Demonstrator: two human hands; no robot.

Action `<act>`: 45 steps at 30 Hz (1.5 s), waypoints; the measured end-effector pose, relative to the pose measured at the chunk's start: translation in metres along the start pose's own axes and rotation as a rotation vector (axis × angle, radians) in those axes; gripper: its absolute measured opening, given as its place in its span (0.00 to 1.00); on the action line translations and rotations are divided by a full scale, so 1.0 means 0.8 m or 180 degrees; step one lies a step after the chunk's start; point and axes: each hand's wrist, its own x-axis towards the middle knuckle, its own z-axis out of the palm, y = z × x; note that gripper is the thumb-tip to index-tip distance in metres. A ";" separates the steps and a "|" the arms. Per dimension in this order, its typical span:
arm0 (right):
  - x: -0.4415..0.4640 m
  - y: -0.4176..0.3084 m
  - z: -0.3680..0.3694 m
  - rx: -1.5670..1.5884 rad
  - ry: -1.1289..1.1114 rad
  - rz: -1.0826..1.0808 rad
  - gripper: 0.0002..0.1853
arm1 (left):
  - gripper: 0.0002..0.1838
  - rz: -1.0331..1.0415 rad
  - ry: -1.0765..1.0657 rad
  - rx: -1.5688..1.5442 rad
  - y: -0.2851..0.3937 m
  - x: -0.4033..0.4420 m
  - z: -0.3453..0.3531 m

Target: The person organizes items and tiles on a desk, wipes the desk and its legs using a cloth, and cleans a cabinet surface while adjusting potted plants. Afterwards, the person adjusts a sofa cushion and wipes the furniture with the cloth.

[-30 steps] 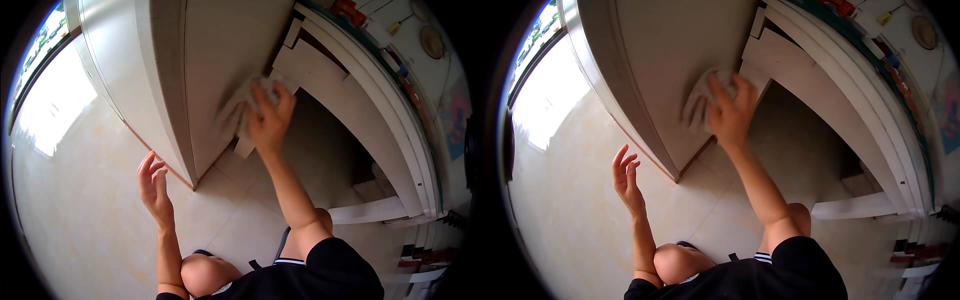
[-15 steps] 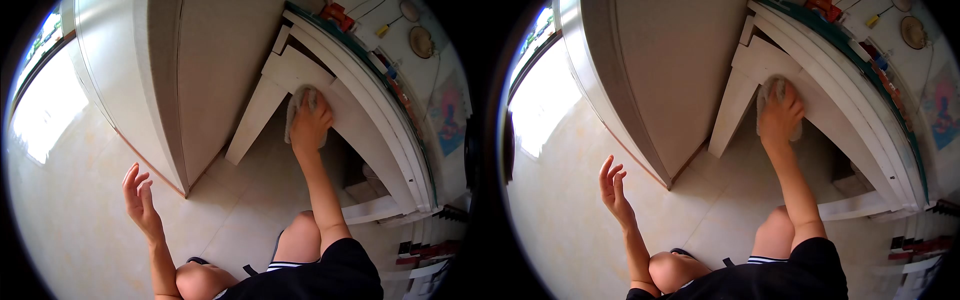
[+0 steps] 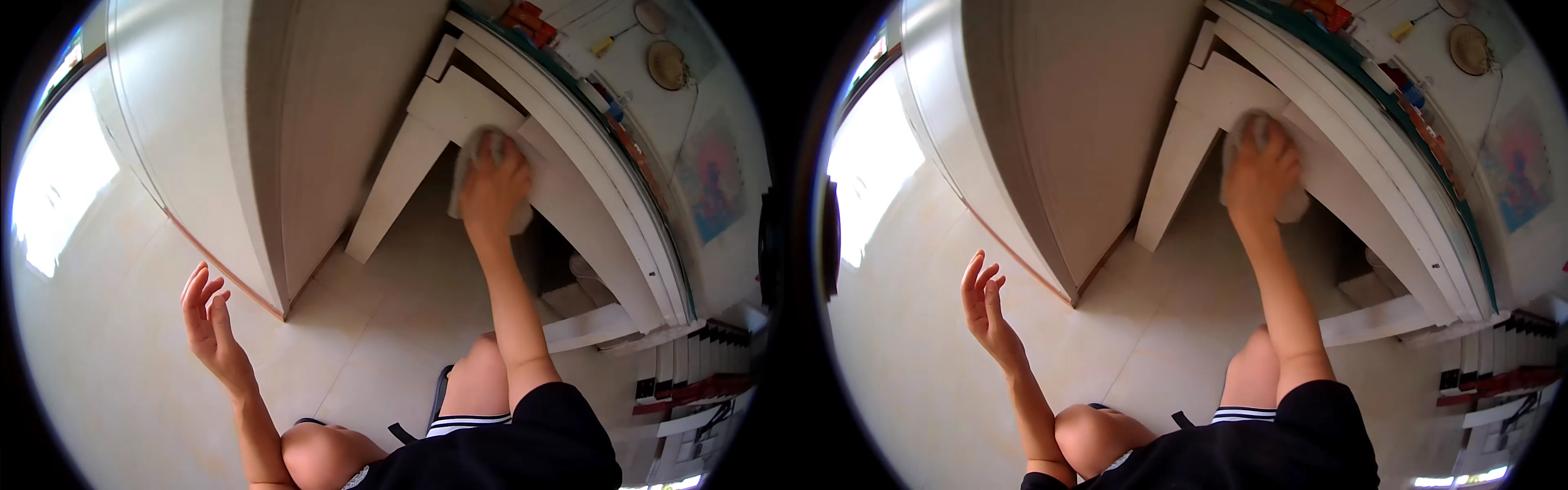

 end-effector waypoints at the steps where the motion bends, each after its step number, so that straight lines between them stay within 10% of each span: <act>1: 0.013 -0.016 0.006 0.0146 -0.0105 -0.0053 0.25 | 0.17 0.0013 -0.0095 -0.0021 -0.002 -0.002 0.004; 10: 0.092 -0.074 -0.042 0.0739 0.0657 -0.0783 0.24 | 0.12 -0.0007 -0.0541 -0.0138 -0.021 -0.003 0.044; 17: 0.156 -0.053 -0.090 -0.0896 -0.0238 -0.1152 0.14 | 0.10 0.1627 -0.0586 -0.1057 -0.020 -0.020 0.097; 24: 0.169 -0.064 -0.095 -0.1311 -0.0749 -0.1058 0.18 | 0.09 0.1462 -0.1559 -0.0321 -0.034 -0.055 0.102; 27: 0.155 -0.047 -0.126 -0.1276 -0.0753 -0.1206 0.13 | 0.09 0.0649 -0.0983 -0.0459 -0.026 -0.066 0.097; 45: -0.131 0.360 -0.352 -0.0374 0.0528 -0.0515 0.13 | 0.08 0.1660 -0.1974 0.0089 0.076 -0.138 0.196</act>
